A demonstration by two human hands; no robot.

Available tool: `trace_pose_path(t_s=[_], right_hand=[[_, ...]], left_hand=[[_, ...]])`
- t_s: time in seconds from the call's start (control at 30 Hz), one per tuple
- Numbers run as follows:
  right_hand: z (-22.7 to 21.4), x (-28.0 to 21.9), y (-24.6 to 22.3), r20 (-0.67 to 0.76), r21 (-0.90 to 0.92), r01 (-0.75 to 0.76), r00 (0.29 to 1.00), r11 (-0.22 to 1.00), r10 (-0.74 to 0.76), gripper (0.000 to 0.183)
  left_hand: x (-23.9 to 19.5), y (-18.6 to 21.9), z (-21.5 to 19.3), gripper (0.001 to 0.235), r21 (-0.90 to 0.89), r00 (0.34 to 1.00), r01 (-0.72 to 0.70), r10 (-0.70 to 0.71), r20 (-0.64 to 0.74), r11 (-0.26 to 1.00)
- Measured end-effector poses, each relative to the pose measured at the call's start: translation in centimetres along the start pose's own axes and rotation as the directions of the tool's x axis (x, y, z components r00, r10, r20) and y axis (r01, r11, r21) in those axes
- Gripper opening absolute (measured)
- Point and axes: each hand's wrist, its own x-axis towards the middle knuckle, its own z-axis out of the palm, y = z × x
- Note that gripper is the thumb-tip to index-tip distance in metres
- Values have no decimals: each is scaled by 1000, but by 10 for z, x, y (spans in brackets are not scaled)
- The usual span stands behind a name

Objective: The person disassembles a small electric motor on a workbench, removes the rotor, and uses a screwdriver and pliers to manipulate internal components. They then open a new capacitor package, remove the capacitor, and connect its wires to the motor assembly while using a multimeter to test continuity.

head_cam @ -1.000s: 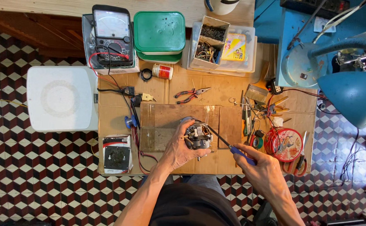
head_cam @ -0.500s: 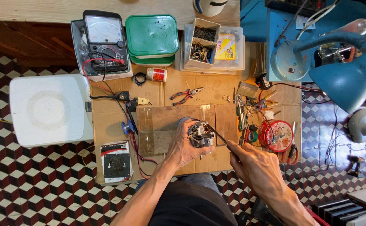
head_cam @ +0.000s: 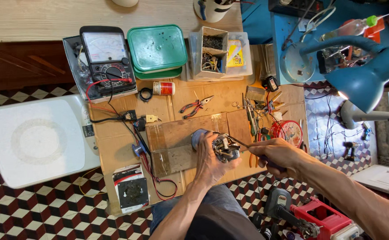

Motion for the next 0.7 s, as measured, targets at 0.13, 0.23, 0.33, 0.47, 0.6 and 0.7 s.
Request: trace_pose_path(t_s=[0.13,0.23,0.33,0.47,0.6,0.7], right_hand=[[-1,12,-9,-32,-315,34,998,949,-46,45],[-4,22,-16,-7,-534,74,996,842,-93,46],[-12,29,-26,30,-545,68,998,836,-62,47],[-21,37,-36,54,-449,-4,998,894,31,45],[-28,40,-48,71,-493,-22,995,870,66,46],[-29,41,-52,136,-490,49,991,870,21,44]], left_hand=[[1,-6,9,99,4,999,42,-42,-7,999],[0,-8,15,99,7,985,168,-168,46,986],[2,-10,14,100,-5,978,192,-191,82,981],[2,-8,14,97,-33,984,162,-159,75,986],[4,-4,13,95,-39,996,92,-92,13,995],[6,-2,13,95,-10,996,88,-88,1,996]])
